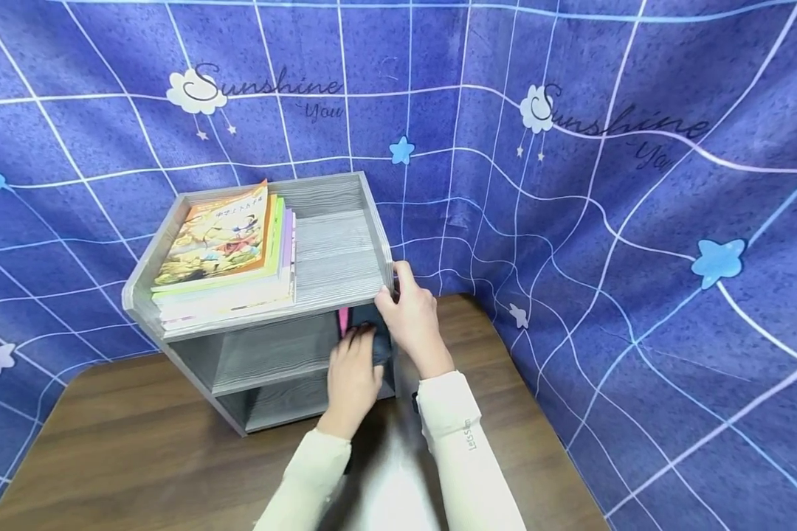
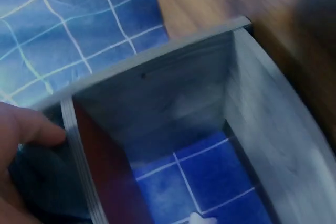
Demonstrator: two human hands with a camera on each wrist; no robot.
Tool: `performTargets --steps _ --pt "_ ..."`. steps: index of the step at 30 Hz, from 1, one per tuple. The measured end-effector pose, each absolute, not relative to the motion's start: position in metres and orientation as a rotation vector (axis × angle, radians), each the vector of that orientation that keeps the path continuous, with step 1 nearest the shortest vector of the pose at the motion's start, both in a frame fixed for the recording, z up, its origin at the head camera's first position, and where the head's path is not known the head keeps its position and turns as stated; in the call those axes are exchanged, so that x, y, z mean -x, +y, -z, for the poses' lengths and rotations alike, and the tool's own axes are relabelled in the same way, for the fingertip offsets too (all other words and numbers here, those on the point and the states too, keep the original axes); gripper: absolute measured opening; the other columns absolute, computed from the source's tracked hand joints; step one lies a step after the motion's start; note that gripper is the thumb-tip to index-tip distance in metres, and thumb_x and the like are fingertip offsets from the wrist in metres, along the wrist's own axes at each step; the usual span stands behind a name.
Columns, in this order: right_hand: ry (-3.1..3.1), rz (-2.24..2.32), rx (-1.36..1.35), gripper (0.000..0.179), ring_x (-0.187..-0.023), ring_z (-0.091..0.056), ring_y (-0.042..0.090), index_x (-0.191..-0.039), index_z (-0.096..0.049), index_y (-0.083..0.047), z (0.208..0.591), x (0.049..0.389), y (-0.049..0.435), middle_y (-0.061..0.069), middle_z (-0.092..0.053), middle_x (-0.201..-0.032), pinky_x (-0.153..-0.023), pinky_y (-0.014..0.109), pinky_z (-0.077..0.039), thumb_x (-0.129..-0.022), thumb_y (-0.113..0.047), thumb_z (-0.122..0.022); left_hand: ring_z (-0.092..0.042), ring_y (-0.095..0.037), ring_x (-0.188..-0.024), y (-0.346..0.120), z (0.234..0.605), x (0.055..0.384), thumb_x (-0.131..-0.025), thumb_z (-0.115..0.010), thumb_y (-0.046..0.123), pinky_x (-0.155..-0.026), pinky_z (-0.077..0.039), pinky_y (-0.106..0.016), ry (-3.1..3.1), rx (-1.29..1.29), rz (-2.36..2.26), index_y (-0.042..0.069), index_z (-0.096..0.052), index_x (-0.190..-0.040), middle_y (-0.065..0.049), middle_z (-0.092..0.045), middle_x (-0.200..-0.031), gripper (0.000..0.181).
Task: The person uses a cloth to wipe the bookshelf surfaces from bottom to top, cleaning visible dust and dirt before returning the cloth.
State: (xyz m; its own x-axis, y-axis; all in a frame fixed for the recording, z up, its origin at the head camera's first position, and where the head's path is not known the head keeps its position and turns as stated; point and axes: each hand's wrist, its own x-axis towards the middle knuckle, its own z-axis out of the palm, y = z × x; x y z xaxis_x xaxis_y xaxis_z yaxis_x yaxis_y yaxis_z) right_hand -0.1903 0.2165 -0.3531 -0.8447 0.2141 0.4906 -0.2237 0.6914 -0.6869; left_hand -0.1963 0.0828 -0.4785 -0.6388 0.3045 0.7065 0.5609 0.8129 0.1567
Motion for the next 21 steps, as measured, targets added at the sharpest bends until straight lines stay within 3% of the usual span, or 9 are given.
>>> performTargets --steps 4,9,21 --pt "-2.354 -1.062 -0.024 0.031 -0.073 -0.063 0.035 -0.121 -0.056 -0.014 0.353 0.191 0.211 0.004 -0.068 -0.077 -0.073 0.051 -0.049 -0.092 -0.025 -0.058 -0.058 -0.034 -0.114 0.092 0.474 0.199 -0.067 -0.086 0.015 -0.091 -0.045 -0.047 -2.345 0.612 0.418 0.003 -0.062 -0.124 -0.014 -0.066 -0.118 0.063" --pt "-2.354 -1.044 -0.045 0.031 -0.073 -0.064 0.036 -0.12 -0.055 -0.012 0.352 0.19 0.208 0.007 -0.069 -0.081 -0.072 0.052 -0.049 -0.091 -0.024 -0.058 -0.056 -0.032 -0.113 0.087 0.475 0.2 -0.068 -0.088 0.021 -0.088 -0.044 -0.046 -2.397 0.615 0.301 0.009 -0.064 -0.128 -0.01 -0.063 -0.127 0.066" --pt "-2.352 -1.004 -0.035 0.028 -0.071 -0.061 0.039 -0.117 -0.053 -0.011 0.35 0.189 0.216 0.013 -0.068 -0.082 -0.069 0.054 -0.048 -0.091 -0.022 -0.058 -0.056 -0.038 -0.116 0.032 0.478 0.2 -0.065 -0.073 0.011 -0.095 -0.042 -0.051 -2.355 0.625 0.226 0.004 -0.067 -0.118 -0.016 -0.064 -0.126 0.054"
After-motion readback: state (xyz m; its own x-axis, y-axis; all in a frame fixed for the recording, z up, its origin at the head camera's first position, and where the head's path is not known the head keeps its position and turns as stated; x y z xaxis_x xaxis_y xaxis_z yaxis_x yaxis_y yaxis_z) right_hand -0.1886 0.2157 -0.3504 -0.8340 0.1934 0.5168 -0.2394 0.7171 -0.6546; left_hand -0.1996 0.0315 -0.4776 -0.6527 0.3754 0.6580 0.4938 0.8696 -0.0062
